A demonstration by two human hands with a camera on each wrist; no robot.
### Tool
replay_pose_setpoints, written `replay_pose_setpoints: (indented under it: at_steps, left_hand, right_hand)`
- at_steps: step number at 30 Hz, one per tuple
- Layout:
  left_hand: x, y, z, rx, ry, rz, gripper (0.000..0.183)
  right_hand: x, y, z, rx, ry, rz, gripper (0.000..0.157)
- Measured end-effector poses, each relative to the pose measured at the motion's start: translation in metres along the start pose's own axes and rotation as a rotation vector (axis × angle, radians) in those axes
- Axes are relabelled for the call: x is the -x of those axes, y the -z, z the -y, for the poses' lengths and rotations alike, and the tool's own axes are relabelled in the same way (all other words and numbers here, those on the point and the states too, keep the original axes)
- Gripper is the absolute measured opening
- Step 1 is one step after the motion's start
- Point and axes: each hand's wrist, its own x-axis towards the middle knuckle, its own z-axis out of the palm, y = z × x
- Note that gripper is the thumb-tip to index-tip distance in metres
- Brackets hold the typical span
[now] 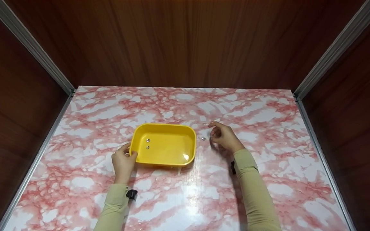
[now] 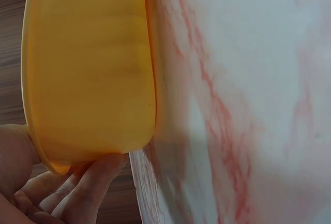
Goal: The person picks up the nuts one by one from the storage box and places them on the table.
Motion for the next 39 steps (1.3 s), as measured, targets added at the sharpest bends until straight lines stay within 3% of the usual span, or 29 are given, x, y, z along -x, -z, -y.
replay_pose_setpoints:
  at_steps: [3,8,13,20,26,39]
  left_hand:
    - [0.0,0.0,-0.001,-0.015,0.0,-0.002,0.035]
    - [0.001,0.0,-0.001,-0.017,0.009,-0.004,0.034]
    - [0.001,0.0,-0.001,-0.007,0.025,0.007,0.036]
    - [0.0,0.0,-0.001,0.003,0.024,0.003,0.036]
    - [0.0,-0.001,-0.001,-0.002,0.01,-0.01,0.035]
    - [0.0,-0.001,-0.001,-0.02,0.008,-0.018,0.037]
  right_hand:
    - [0.002,-0.002,0.009,0.0,-0.026,0.002,0.042]
    - [0.001,-0.003,0.006,-0.003,-0.056,0.013,0.044]
    - [-0.002,-0.004,-0.013,-0.022,-0.052,0.022,0.046]
    - [-0.002,-0.007,-0.037,0.033,-0.065,0.017,0.047]
    - [-0.003,-0.009,-0.038,0.018,-0.074,0.022,0.045]
    - [-0.008,-0.013,-0.038,0.101,-0.105,0.026,0.043]
